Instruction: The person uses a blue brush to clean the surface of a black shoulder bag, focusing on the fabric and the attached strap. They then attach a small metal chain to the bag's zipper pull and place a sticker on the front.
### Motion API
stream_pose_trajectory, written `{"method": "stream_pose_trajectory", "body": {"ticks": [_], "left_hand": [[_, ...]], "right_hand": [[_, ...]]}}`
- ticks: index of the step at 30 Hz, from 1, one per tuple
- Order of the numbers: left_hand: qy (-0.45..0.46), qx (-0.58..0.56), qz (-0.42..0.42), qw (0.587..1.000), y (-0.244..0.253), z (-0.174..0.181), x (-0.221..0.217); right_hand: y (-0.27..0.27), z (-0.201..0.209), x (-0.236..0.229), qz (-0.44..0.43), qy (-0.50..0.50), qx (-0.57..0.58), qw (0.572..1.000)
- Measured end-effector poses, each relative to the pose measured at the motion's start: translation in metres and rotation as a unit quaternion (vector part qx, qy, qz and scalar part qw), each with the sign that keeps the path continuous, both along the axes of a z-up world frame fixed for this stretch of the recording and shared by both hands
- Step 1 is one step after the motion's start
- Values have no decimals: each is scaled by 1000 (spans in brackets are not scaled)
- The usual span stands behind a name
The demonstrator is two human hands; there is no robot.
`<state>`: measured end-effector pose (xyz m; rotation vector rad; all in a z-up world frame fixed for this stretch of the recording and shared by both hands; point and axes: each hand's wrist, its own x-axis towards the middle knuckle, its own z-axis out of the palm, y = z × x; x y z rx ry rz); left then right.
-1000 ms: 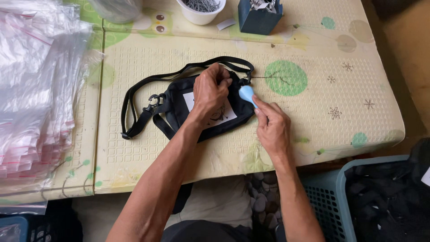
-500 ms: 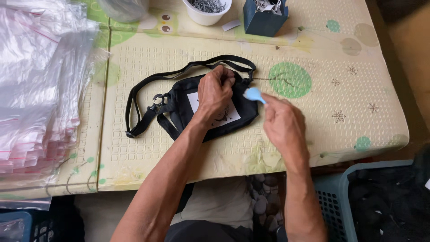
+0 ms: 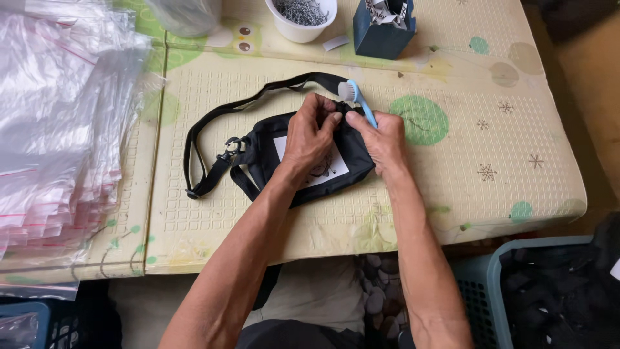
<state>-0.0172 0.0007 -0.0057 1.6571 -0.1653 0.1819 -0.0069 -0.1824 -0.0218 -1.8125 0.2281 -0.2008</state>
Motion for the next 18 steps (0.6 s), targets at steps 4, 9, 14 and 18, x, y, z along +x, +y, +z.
{"method": "stream_pose_trajectory", "body": {"ticks": [4, 9, 14, 18], "left_hand": [[2, 36, -16, 999, 0, 4, -3], [22, 42, -86, 995, 8, 8, -3], [60, 33, -85, 994, 7, 13, -3], [47, 53, -73, 995, 4, 15, -6]], "right_hand": [[0, -6, -1, 0, 4, -17, 1000], [32, 50, -29, 18, 40, 174, 984], [8, 7, -10, 19, 39, 177, 983], [-11, -21, 3, 18, 28, 172, 985]]}}
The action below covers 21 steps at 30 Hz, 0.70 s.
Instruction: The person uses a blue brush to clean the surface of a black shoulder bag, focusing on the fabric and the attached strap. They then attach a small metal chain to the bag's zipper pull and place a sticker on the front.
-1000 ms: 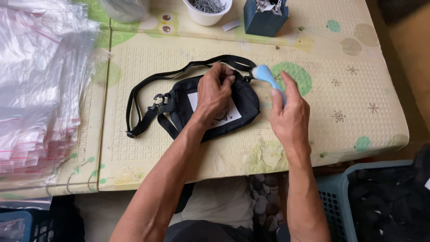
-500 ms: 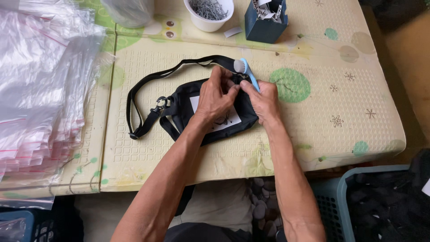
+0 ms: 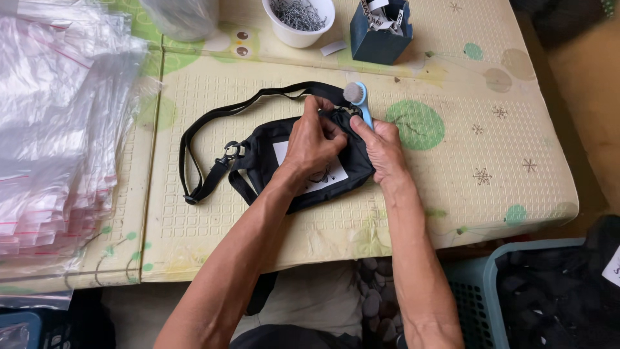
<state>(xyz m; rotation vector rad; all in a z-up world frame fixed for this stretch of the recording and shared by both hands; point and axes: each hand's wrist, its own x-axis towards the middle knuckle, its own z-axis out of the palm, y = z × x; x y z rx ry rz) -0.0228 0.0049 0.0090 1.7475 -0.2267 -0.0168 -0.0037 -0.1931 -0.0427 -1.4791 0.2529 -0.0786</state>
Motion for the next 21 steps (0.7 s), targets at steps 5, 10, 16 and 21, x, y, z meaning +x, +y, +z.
{"method": "stream_pose_trajectory", "body": {"ticks": [5, 10, 16, 21], "left_hand": [[-12, -22, 30, 999, -3, -3, 2], [-27, -40, 28, 998, -5, -15, 8], [-47, -11, 31, 998, -7, -30, 17], [-49, 10, 56, 997, -9, -35, 22]], "right_hand": [[8, 3, 2, -7, -15, -18, 1000], [7, 0, -2, -18, -26, -70, 997], [48, 80, -64, -56, -113, -360, 924], [22, 72, -92, 67, -213, -477, 850]]}}
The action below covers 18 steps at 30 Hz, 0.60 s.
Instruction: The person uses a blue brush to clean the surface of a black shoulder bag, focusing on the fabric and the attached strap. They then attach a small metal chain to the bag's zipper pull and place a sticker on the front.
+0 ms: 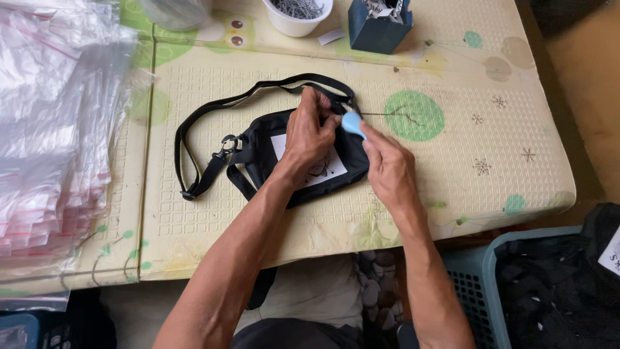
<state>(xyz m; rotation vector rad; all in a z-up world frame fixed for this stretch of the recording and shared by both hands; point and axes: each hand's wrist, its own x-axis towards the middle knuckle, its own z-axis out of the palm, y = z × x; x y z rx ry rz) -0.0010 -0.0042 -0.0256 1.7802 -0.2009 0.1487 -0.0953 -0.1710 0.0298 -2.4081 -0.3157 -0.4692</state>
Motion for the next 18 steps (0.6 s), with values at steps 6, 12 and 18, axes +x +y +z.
{"method": "stream_pose_trajectory", "body": {"ticks": [6, 12, 18], "left_hand": [[19, 16, 13, 1000, -3, 8, -8], [11, 30, 11, 999, -4, 6, -8], [35, 52, 7, 998, -3, 16, -14]], "right_hand": [[-57, 46, -66, -52, 189, -17, 980], [-20, 31, -52, -34, 109, 42, 993], [-8, 7, -67, -70, 52, -36, 995]]}}
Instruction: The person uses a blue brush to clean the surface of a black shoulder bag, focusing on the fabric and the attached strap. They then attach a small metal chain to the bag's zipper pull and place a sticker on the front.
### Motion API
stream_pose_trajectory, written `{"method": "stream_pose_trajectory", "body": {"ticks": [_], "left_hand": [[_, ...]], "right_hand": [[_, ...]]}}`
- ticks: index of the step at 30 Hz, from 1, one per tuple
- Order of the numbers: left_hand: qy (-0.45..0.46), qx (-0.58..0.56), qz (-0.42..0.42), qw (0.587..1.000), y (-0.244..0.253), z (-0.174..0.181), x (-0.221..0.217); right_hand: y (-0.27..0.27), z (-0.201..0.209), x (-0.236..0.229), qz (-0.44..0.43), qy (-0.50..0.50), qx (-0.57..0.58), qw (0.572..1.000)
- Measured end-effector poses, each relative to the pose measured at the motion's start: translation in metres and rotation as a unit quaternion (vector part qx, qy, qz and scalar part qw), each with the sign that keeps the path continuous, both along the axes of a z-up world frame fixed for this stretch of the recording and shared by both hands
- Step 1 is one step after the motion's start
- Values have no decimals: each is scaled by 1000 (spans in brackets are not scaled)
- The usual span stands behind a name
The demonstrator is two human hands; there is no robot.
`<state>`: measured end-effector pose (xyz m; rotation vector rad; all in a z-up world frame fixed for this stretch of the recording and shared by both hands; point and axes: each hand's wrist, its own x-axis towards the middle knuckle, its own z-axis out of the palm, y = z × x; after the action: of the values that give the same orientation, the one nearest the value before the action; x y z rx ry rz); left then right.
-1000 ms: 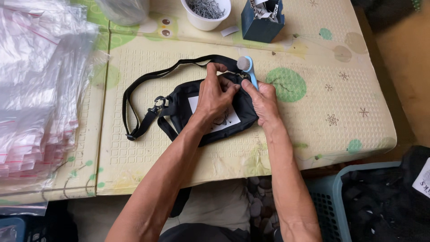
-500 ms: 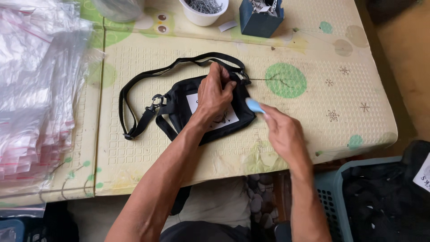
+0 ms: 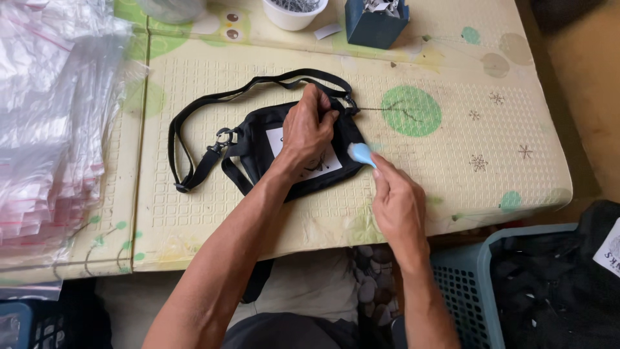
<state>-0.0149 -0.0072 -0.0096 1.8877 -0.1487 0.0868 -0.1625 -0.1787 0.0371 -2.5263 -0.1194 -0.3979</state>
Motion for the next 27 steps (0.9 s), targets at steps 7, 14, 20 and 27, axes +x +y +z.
{"method": "stream_pose_trajectory", "body": {"ticks": [7, 14, 20, 27], "left_hand": [[-8, 42, -36, 998, 1, 0, 10], [82, -6, -119, 990, 21, 5, 28], [153, -15, -158, 975, 29, 45, 11], [85, 1, -178, 980, 28, 22, 13]], "right_hand": [[75, -12, -47, 45, 33, 141, 988], [48, -25, -40, -51, -23, 91, 994], [124, -10, -64, 89, -33, 60, 994], [8, -18, -28, -93, -22, -39, 995]]}}
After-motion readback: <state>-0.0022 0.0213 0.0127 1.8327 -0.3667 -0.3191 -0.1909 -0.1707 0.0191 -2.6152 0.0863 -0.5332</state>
